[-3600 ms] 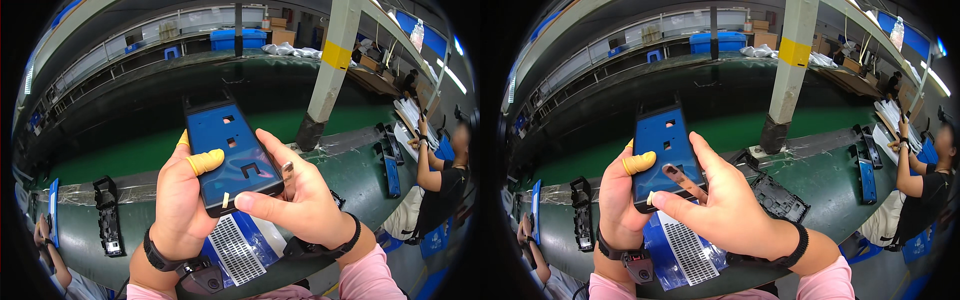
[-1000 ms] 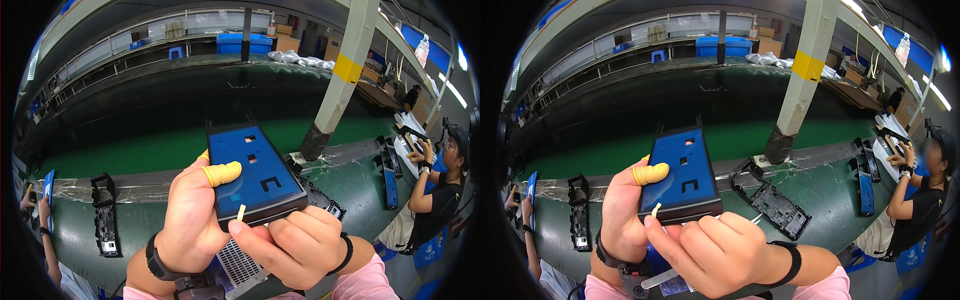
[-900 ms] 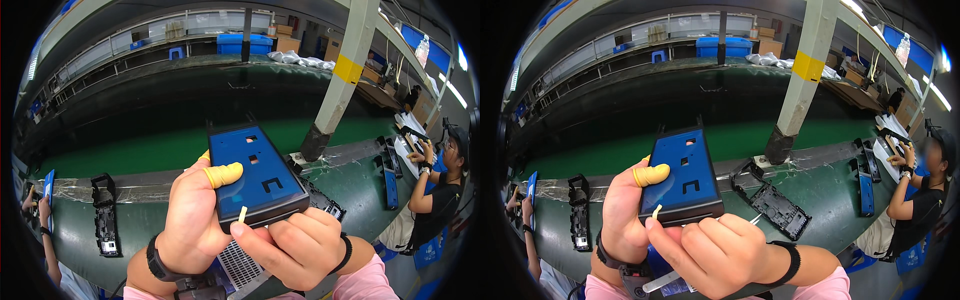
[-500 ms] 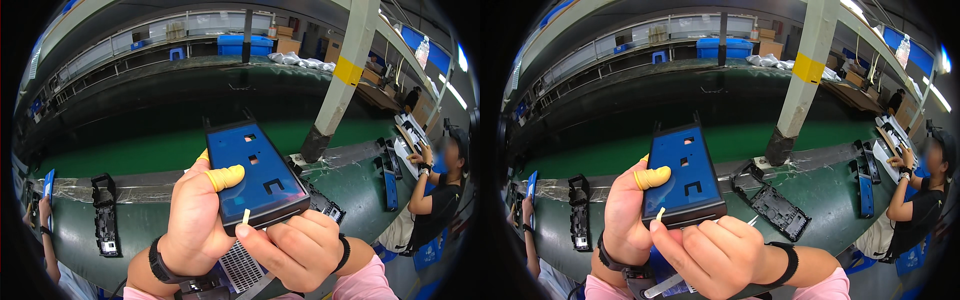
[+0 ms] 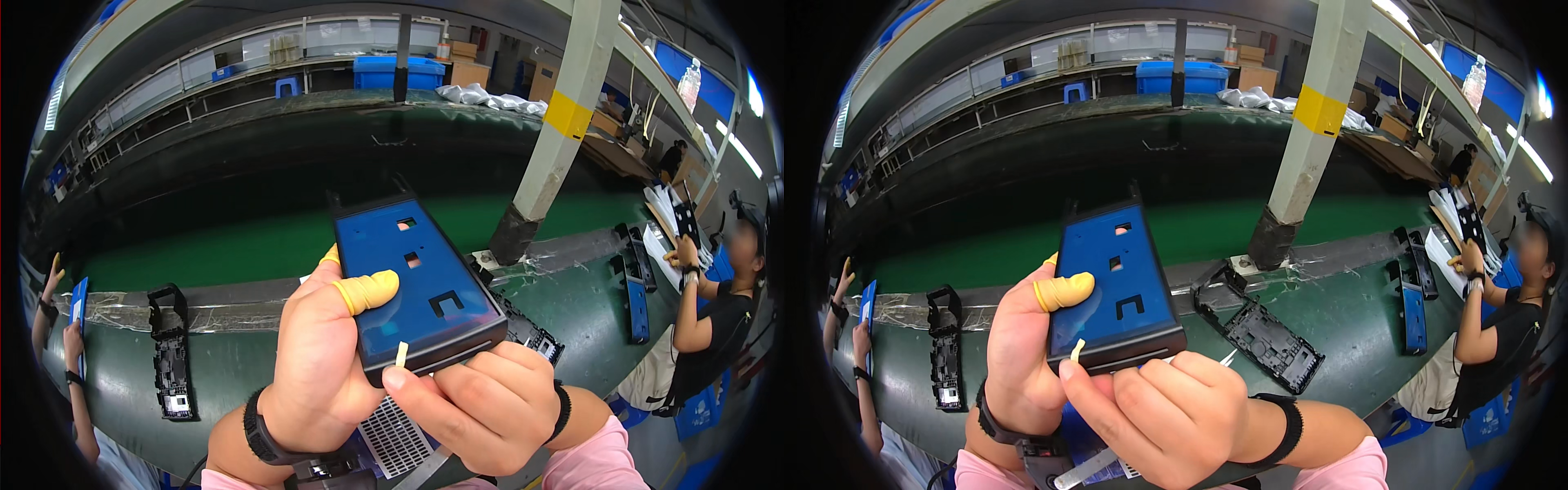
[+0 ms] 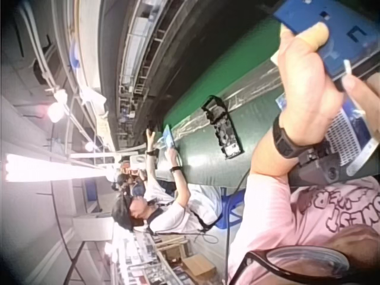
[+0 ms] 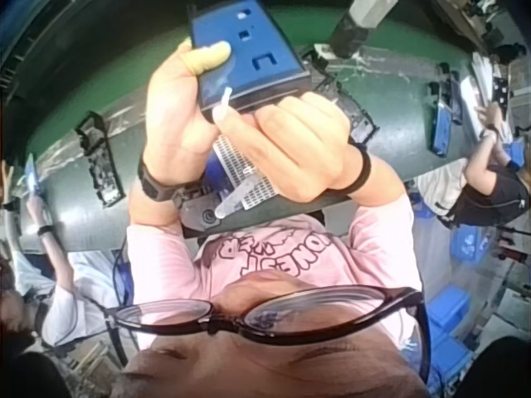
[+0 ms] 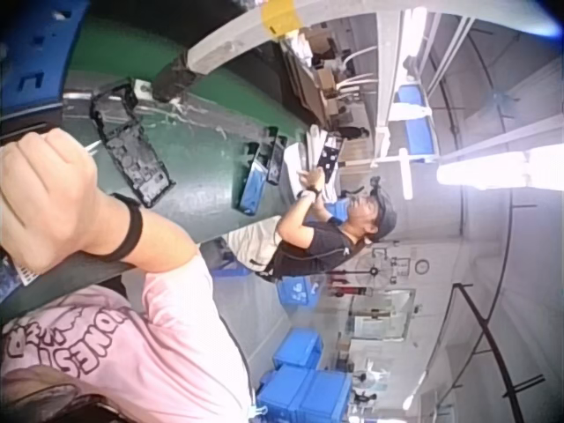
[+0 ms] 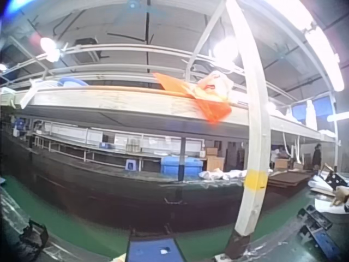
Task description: Assembling plastic and electronic components of a handheld device on an industrial assembly line.
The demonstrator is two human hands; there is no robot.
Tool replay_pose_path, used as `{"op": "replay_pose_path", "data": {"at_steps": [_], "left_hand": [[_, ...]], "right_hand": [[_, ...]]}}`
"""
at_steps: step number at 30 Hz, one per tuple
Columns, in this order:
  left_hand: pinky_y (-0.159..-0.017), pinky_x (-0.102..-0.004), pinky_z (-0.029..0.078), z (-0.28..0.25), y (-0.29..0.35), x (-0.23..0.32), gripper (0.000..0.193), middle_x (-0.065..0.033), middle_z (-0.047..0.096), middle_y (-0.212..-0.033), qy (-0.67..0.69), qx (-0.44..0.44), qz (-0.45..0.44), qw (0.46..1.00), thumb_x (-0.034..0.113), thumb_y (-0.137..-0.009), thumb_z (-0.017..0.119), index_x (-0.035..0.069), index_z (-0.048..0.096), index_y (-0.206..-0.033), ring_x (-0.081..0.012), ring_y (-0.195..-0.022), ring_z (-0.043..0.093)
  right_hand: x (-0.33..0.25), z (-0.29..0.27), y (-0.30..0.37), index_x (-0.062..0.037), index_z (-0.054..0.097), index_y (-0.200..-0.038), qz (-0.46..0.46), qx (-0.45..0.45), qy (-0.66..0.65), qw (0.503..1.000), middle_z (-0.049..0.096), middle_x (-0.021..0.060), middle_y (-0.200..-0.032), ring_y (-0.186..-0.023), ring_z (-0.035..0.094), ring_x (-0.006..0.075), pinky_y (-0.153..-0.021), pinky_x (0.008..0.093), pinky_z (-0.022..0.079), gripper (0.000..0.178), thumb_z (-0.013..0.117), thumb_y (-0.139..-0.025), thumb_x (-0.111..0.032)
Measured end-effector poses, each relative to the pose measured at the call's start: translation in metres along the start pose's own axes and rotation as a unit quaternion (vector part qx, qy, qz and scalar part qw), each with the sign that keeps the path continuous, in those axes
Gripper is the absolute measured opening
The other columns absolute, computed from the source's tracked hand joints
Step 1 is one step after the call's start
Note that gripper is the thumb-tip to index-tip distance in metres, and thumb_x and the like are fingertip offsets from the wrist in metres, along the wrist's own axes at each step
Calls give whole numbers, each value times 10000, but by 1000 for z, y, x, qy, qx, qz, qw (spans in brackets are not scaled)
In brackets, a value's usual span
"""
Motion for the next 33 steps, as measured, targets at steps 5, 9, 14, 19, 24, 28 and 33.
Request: {"op": "replay_pose_path", "data": {"at_steps": [5, 9, 14, 19, 24, 28, 33], "left_hand": [[-683, -335, 509, 4, 4, 2, 246, -135, 560, -902, -2, -3, 2, 1000, -15, -765, 441, -10, 451, -1011, -223, -761, 596], [-689, -340, 509, 4, 4, 2, 247, -136, 558, -903, 0, -9, 3, 1000, -9, -770, 440, -10, 446, -1016, -226, -767, 595], [-690, -348, 509, 1, 0, 1, 232, -143, 566, -896, -11, 7, -14, 1000, -4, -771, 439, -12, 466, -1001, -234, -765, 597], [-675, -356, 512, -6, -6, -3, 223, -149, 575, -877, 1, 9, -55, 998, -2, -764, 441, -13, 486, -983, -244, -740, 602], [-668, -354, 513, -7, -8, -4, 214, -147, 577, -865, -10, 15, -52, 998, 1, -762, 445, -14, 493, -970, -245, -734, 603], [-664, -343, 514, -6, -8, -4, 218, -140, 581, -855, -4, 3, -55, 998, -8, -756, 452, -13, 495, -970, -237, -732, 605], [-666, -329, 513, -3, -6, -1, 228, -132, 583, -850, -18, 14, -33, 999, -17, -755, 446, -13, 492, -978, -228, -730, 606]], "right_hand": [[-3, -3, -1, -26, 640, -827, -8, 6, 0, 1000, 510, 6, -605, -466, 471, 82, -414, 194, 324, 258, 627, -570, -25], [-2, -1, 0, -20, 637, -833, -9, 25, -10, 1000, 507, 6, -604, -462, 463, 77, -408, 195, 315, 259, 623, -575, -30], [0, 0, 7, -13, 627, -852, -18, 17, 10, 1000, 499, -2, -602, -454, 444, 75, -409, 198, 305, 256, 601, -599, -47], [4, 4, 8, 32, 611, -809, -46, 41, 24, 998, 424, 0, -550, -433, 396, 67, -374, 184, 271, 254, 583, -562, -16], [5, 5, 7, 38, 609, -810, -46, 46, 22, 998, 427, 1, -549, -434, 403, 71, -371, 186, 276, 251, 582, -566, -14], [5, 3, 7, 39, 609, -812, -45, 43, 18, 998, 429, 3, -547, -434, 405, 72, -370, 188, 279, 249, 581, -570, -13], [4, 4, 10, 17, 613, -855, -35, 26, 23, 999, 489, 9, -580, -452, 456, 85, -393, 202, 312, 272, 568, -608, -85]]}}
Point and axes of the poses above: each hand's wrist, its own y-axis away from the middle knuckle, its own z-axis out of the palm, x = y × z, the point moved 3 cm from there along -y, towards the middle knuckle
